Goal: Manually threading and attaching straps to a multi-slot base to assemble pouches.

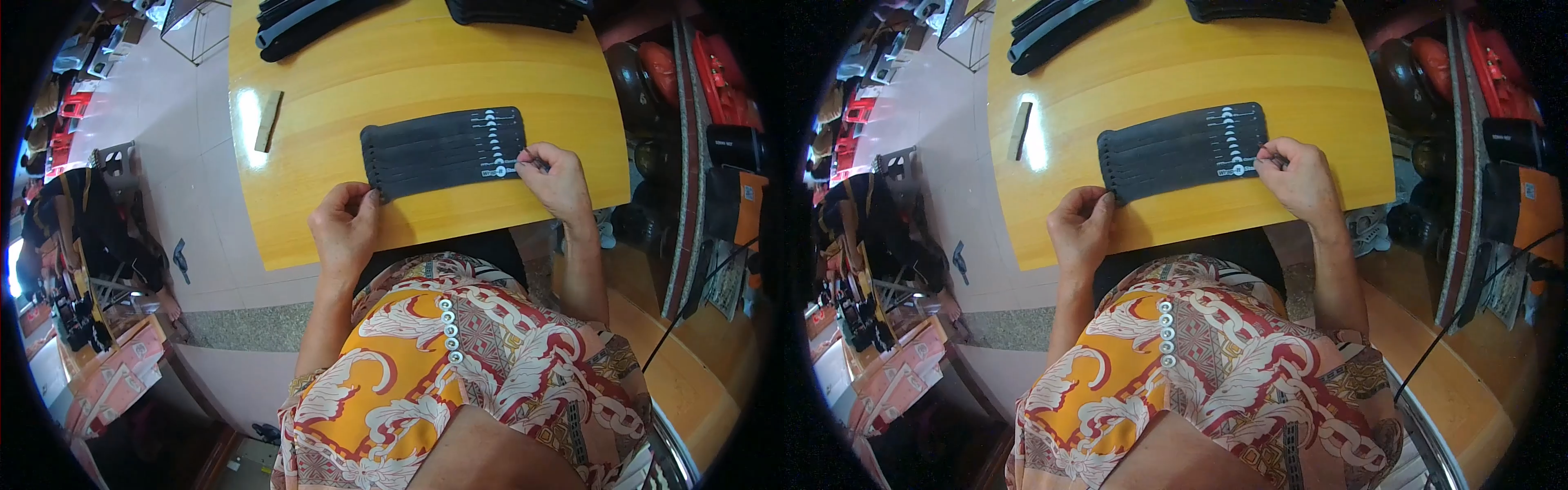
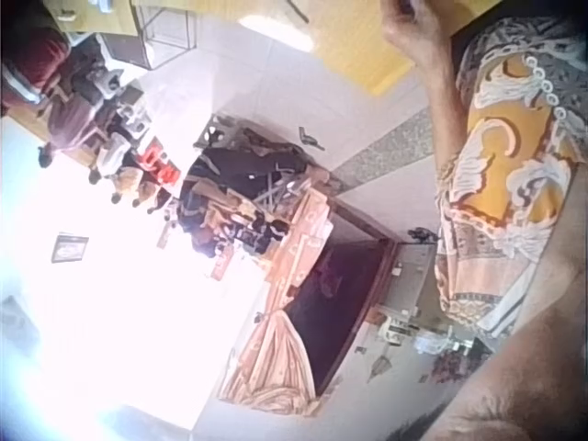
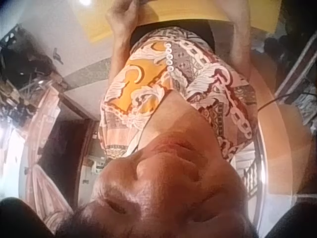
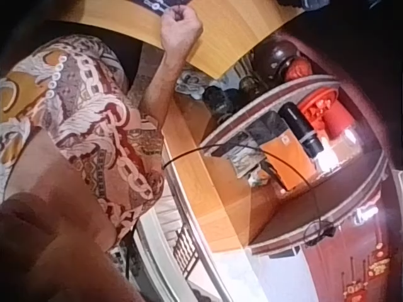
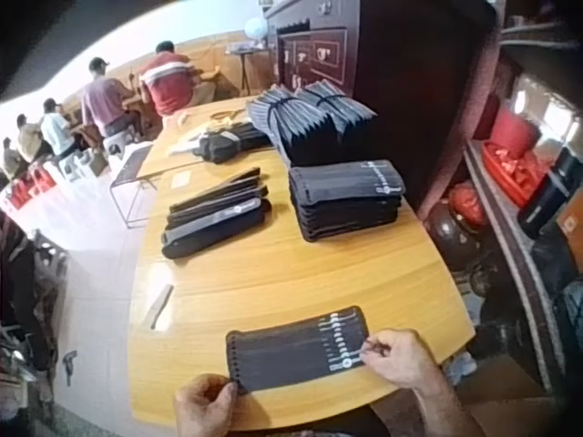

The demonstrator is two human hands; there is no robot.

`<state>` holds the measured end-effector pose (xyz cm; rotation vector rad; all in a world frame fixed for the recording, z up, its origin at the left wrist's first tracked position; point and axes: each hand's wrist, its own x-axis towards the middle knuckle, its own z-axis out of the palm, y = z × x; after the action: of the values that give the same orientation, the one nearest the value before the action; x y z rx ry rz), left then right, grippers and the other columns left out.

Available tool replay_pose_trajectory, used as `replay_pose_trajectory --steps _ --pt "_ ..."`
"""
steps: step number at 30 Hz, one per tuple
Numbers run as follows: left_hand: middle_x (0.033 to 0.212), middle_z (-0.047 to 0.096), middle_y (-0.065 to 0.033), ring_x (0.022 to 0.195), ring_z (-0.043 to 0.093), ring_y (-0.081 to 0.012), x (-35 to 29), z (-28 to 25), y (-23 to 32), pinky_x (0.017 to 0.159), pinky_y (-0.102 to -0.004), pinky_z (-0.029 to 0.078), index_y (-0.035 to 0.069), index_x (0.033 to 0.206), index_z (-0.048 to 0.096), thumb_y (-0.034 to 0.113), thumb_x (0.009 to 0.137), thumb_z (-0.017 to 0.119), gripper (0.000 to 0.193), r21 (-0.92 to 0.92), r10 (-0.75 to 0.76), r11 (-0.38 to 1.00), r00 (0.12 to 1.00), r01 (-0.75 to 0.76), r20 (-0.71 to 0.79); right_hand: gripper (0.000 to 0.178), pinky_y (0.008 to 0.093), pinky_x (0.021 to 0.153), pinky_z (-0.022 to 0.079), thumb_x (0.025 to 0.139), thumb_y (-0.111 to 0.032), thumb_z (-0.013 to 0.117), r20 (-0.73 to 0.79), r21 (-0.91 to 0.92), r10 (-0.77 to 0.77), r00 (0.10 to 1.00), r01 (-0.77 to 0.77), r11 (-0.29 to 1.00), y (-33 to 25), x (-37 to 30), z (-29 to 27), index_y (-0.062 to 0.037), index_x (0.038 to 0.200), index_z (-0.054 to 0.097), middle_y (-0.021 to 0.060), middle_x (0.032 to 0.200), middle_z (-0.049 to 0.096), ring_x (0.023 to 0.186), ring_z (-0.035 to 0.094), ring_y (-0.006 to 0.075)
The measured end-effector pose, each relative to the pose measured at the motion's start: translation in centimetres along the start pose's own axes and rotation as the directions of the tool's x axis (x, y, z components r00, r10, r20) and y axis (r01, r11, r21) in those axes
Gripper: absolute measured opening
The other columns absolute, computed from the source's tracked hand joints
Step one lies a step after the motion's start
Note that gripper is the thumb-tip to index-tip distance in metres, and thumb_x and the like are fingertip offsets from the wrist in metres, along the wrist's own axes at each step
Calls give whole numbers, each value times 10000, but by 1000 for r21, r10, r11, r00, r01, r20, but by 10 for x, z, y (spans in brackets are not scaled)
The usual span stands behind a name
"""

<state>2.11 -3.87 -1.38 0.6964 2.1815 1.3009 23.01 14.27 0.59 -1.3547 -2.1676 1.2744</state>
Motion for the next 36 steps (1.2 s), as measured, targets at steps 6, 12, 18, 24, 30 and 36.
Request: replay_pose_trajectory --steps 6,12,18,24,30,36 --pt "671 593 -20 519 518 -56 1 -2 -7 455 -188 408 -40 833 620 32 812 622 75 13 65 998 998 -65 3 114 218 512 396 754 -75 616 -22 44 -33 999 33 998 3 1 2 30 795 611 22 617 556 568 474 58" --pt "651 595 -29 570 518 -61 0 -1 6 522 -210 428 -53 819 621 25 795 629 81 -43 -30 999 999 30 16 119 233 518 406 747 -74 618 -35 36 -33 999 34 999 3 0 3 37 786 605 34 597 553 568 481 67" --pt "640 586 -20 568 515 -61 -1 -1 5 517 -208 425 -53 819 619 22 802 621 77 -45 -38 998 999 38 6 122 240 518 414 741 -80 623 -42 12 -14 999 14 1000 1 1 4 32 788 612 55 605 571 571 499 72" --pt "639 598 -35 569 519 -65 1 -2 4 534 -218 438 -50 809 625 32 787 632 85 -13 -35 999 999 35 -11 121 245 517 418 736 -78 620 -31 -12 -30 999 30 999 2 3 6 32 787 613 59 611 582 568 512 76" --pt "623 611 -70 557 542 -83 2 0 3 542 -234 450 -48 797 632 39 756 647 97 20 -19 1000 999 19 -34 115 229 508 418 756 -79 632 -57 -66 -55 997 51 997 4 2 6 21 810 621 43 636 595 565 524 77" --pt "624 619 -81 556 560 -97 1 -2 2 548 -238 457 -44 800 635 41 754 643 97 16 -31 999 999 31 -32 108 223 508 416 764 -64 633 -48 -25 -51 998 50 998 0 2 7 34 807 616 39 642 595 570 517 73"
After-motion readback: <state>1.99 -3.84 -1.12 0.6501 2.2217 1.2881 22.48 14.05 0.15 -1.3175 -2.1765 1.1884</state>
